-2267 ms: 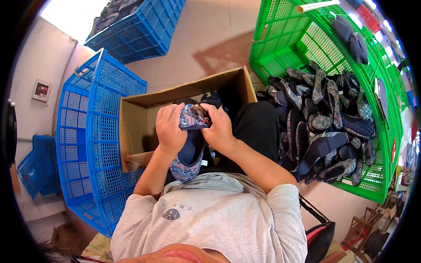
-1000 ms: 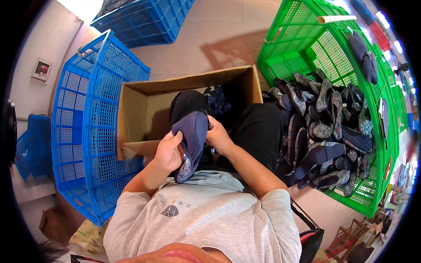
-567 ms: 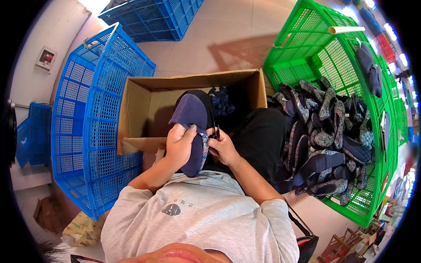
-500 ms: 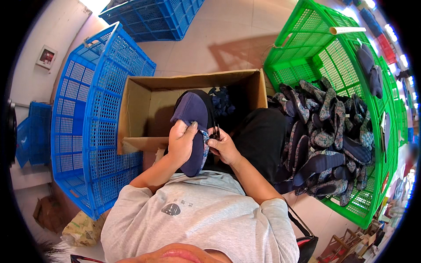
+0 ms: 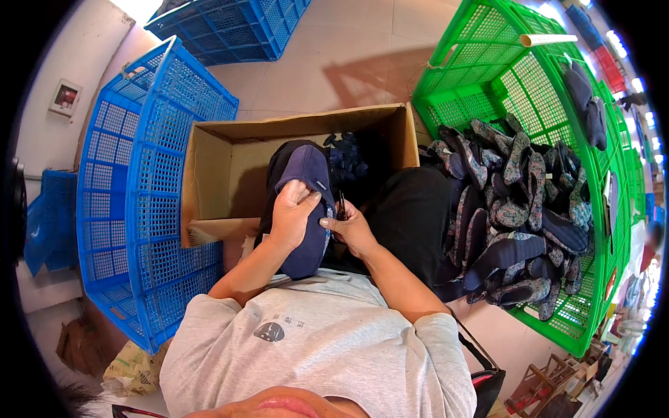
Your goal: The person sits on the floor and uses a small blade to trim loose threads and tags from the edges of patterned slippers. They pick up slippers from a green crate, perform the trimming, and place the finished items into a blue crate.
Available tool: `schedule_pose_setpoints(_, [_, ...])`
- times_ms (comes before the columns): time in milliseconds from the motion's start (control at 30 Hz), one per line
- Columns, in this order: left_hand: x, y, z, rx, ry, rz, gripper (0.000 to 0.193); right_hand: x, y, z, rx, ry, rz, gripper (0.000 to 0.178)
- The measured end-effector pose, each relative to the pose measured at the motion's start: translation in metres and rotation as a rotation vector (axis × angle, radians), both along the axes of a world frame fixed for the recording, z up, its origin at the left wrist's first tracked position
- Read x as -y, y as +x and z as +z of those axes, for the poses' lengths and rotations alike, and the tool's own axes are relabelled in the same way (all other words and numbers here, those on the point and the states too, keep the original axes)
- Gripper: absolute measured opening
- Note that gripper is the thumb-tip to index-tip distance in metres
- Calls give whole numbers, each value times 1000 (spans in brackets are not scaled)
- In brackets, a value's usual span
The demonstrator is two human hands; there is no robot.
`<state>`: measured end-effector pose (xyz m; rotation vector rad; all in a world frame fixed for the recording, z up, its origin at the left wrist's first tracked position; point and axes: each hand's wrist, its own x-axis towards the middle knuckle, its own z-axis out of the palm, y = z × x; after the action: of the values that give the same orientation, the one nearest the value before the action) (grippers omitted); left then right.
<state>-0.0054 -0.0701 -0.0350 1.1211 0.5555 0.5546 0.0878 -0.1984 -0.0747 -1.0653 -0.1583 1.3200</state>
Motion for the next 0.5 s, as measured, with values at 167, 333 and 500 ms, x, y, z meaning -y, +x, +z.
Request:
schedule_pose_setpoints(167, [3,-14,34,-172,90,-41,23,-5,-12,-12,128,72,-138,27])
schedule_pose_setpoints(333, [-30,-34,47,-318,947,214,28,0,-12,-29,217,28,-129,29])
schedule_pose_setpoints(500, [-49,-44,26,-341,634,9,25,-6,-14,-15,107,82,-155,34])
